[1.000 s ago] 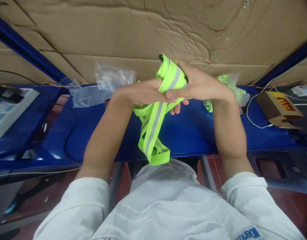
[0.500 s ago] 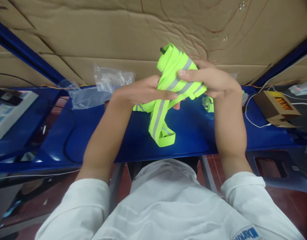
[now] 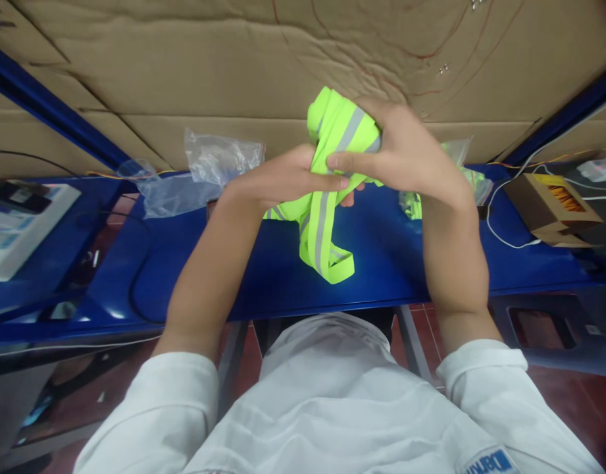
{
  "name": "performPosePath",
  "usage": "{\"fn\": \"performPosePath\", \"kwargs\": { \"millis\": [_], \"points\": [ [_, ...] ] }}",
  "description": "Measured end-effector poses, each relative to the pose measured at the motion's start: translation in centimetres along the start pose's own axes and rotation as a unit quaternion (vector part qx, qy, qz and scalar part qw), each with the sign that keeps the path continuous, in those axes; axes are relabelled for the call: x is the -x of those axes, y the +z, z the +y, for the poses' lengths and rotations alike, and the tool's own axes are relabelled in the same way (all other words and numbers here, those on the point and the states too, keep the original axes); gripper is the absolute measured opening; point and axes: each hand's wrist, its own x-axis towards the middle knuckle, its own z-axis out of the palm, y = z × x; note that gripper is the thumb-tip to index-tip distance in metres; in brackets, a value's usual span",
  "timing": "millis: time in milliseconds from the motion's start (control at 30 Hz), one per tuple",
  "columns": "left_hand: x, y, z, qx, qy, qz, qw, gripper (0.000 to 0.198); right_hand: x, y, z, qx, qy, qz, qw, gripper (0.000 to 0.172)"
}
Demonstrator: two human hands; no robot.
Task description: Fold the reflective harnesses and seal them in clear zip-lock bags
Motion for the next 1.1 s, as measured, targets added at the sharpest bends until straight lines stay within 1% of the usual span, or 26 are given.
{"fn": "performPosePath", "kwargs": {
  "millis": [67, 167, 233, 300, 400, 467, 533, 600, 667, 733, 800, 900, 967, 1100],
  "points": [
    [0.1, 0.0, 0.2, 0.016, -0.017, -0.012, 1.000, 0.031, -0.5, -0.1, 0.6, -0.039, 0.014, 0.016, 0.999, 0.028],
    [0.3, -0.2, 0.3, 0.036, -0.040, -0.035, 0.998, 0.036, -1.3, 0.1, 2.2, -0.104, 0.036, 0.028, 0.994, 0.041],
    [0.3, -0.4, 0.2, 0.040, -0.052, -0.042, 0.997, 0.037, -1.5, 0.3, 3.1, -0.122, 0.040, 0.034, 0.991, 0.045],
    [0.2, -0.6, -0.1, 0.031, -0.061, -0.027, 0.997, 0.038, -1.3, 0.1, 3.4, -0.117, 0.029, 0.064, 0.991, 0.043],
    [0.1, -0.9, -0.7, 0.015, -0.060, 0.020, 0.998, 0.039, -0.7, -0.6, 2.7, -0.101, -0.003, 0.137, 0.985, 0.035],
    [0.2, -1.0, -0.9, 0.029, -0.052, 0.026, 0.998, 0.042, -0.4, -1.0, 2.0, -0.117, -0.012, 0.169, 0.979, 0.030],
    [0.4, -0.9, -0.7, 0.065, -0.043, 0.003, 0.997, 0.047, -0.4, -1.1, 1.6, -0.159, -0.003, 0.172, 0.972, 0.031],
    [0.5, -0.5, -0.5, 0.104, -0.036, -0.017, 0.994, 0.051, -0.6, -0.9, 1.5, -0.206, 0.016, 0.151, 0.967, 0.035],
    [0.3, 0.1, -0.3, 0.128, -0.021, 0.007, 0.992, 0.052, -0.7, -0.5, 1.6, -0.227, 0.024, 0.148, 0.962, 0.033],
    [0.0, 0.8, -0.5, 0.137, -0.009, 0.052, 0.989, 0.054, -0.7, -0.4, 1.6, -0.205, 0.018, 0.174, 0.963, 0.026],
    [-0.5, 1.3, -0.7, 0.149, -0.016, 0.075, 0.986, 0.055, -0.6, -0.7, 1.5, -0.185, 0.007, 0.188, 0.964, 0.021],
    [-1.0, 1.8, -1.1, 0.178, -0.047, 0.051, 0.982, 0.057, -0.4, -1.5, 1.7, -0.232, 0.021, 0.135, 0.963, 0.026],
    [-1.1, 1.9, -1.4, 0.184, -0.050, 0.028, 0.981, 0.057, -0.4, -2.1, 2.2, -0.265, 0.031, 0.116, 0.957, 0.029],
    [-1.2, 1.4, -2.8, 0.177, -0.041, 0.018, 0.983, 0.062, -0.6, -2.9, 3.3, -0.270, 0.020, 0.145, 0.952, 0.026]
  ]
}}
